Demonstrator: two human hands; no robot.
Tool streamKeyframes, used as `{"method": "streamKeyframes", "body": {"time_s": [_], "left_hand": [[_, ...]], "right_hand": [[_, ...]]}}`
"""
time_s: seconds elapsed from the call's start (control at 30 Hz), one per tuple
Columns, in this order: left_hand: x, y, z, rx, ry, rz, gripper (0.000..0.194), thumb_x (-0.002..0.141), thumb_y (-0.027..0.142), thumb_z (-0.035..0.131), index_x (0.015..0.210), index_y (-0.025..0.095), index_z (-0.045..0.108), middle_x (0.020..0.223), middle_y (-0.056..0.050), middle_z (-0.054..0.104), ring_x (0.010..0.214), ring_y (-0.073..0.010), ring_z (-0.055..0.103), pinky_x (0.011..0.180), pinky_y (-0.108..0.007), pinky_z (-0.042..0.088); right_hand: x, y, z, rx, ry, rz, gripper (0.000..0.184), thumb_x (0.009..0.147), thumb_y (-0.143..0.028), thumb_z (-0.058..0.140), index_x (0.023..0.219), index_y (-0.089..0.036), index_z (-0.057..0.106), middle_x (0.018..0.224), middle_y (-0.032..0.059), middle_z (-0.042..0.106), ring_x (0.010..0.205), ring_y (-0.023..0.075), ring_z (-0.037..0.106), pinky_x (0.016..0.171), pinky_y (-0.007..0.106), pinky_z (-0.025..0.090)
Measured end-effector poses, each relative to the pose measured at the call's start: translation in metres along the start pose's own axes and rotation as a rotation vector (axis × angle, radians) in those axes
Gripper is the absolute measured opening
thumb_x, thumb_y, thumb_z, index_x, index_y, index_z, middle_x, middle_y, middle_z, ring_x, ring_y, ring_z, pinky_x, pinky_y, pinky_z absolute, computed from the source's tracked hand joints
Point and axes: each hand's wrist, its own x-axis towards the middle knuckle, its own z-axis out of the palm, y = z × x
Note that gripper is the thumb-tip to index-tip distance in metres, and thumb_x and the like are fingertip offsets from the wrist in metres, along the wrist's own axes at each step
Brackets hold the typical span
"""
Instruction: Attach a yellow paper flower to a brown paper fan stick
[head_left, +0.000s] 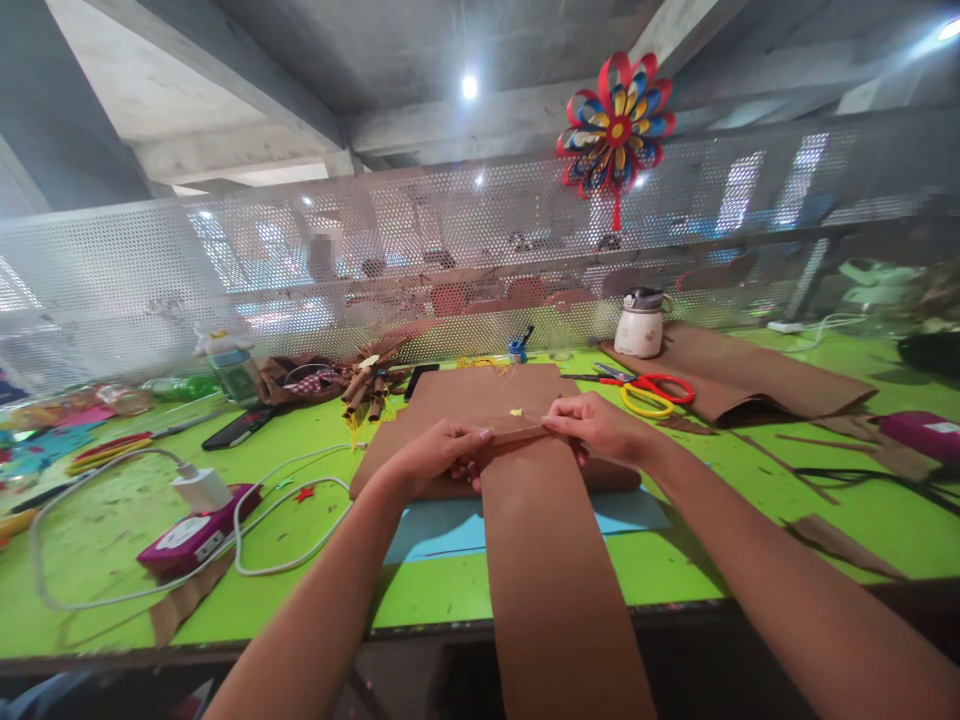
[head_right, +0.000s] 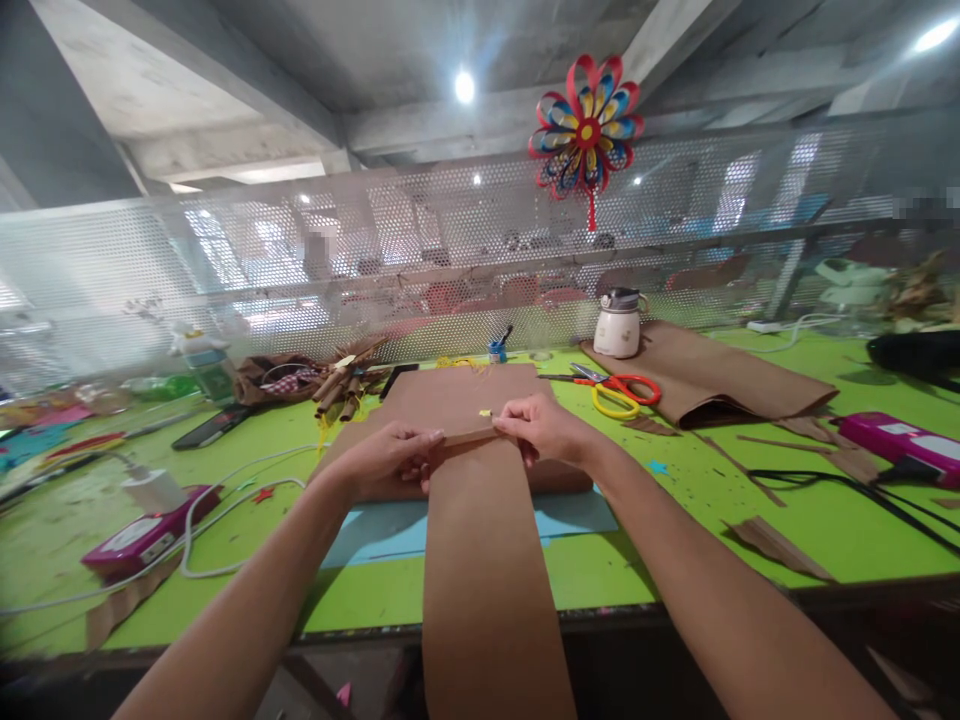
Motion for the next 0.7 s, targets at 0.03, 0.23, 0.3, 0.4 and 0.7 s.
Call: {"method": "streamKeyframes", "body": {"time_s": [0.03, 0.23, 0.3, 0.4, 0.7], "left_hand": [[0.0000, -0.0001, -0.0001, -0.005, -0.010, -0.008, 0.042, 0.078, 0.053, 0.050, 0.064, 0.014, 0.054, 0.047, 0.001, 0.051, 0.044, -0.0075, 0.039, 0.045, -0.022, 0.026], [0.0018, -0.0018, -0.0015, -0.063, -0.036, 0.022, 0.035, 0.076, 0.046, 0.057, 0.064, 0.014, 0.052, 0.053, -0.003, 0.059, 0.044, -0.0064, 0.037, 0.045, -0.021, 0.025], [0.0022, -0.0021, -0.0023, -0.070, -0.031, 0.034, 0.034, 0.076, 0.045, 0.058, 0.064, 0.014, 0.051, 0.053, -0.003, 0.059, 0.044, -0.0060, 0.036, 0.044, -0.021, 0.024], [0.0025, -0.0005, -0.0031, -0.038, -0.036, 0.031, 0.032, 0.074, 0.044, 0.060, 0.065, 0.014, 0.053, 0.052, -0.002, 0.058, 0.044, -0.0061, 0.038, 0.044, -0.021, 0.024], [0.0002, 0.0036, 0.0002, 0.031, 0.053, 0.062, 0.031, 0.072, 0.042, 0.062, 0.061, 0.015, 0.052, 0.044, 0.005, 0.042, 0.042, -0.0066, 0.037, 0.044, -0.022, 0.026]], "right_hand": [[-0.0003, -0.0005, -0.0002, 0.008, -0.004, -0.002, 0.031, 0.082, -0.044, 0.050, 0.070, -0.016, 0.050, 0.047, -0.0051, 0.050, 0.037, 0.0068, 0.048, 0.038, 0.019, 0.037], [-0.0021, -0.0056, 0.0006, 0.036, -0.001, -0.007, 0.031, 0.081, -0.044, 0.051, 0.068, -0.016, 0.049, 0.048, -0.0054, 0.048, 0.037, 0.0058, 0.047, 0.038, 0.018, 0.038], [-0.0023, -0.0062, 0.0009, 0.040, -0.006, -0.007, 0.031, 0.081, -0.044, 0.051, 0.069, -0.016, 0.050, 0.048, -0.0053, 0.048, 0.037, 0.0056, 0.046, 0.038, 0.018, 0.039], [-0.0016, -0.0047, 0.0008, 0.039, -0.002, -0.016, 0.031, 0.081, -0.045, 0.051, 0.068, -0.016, 0.050, 0.048, -0.0053, 0.048, 0.038, 0.0055, 0.046, 0.039, 0.019, 0.038], [0.0003, 0.0001, -0.0010, 0.014, 0.041, 0.003, 0.029, 0.076, -0.043, 0.059, 0.068, -0.015, 0.055, 0.048, -0.0032, 0.053, 0.040, 0.0064, 0.048, 0.042, 0.019, 0.037]]}}
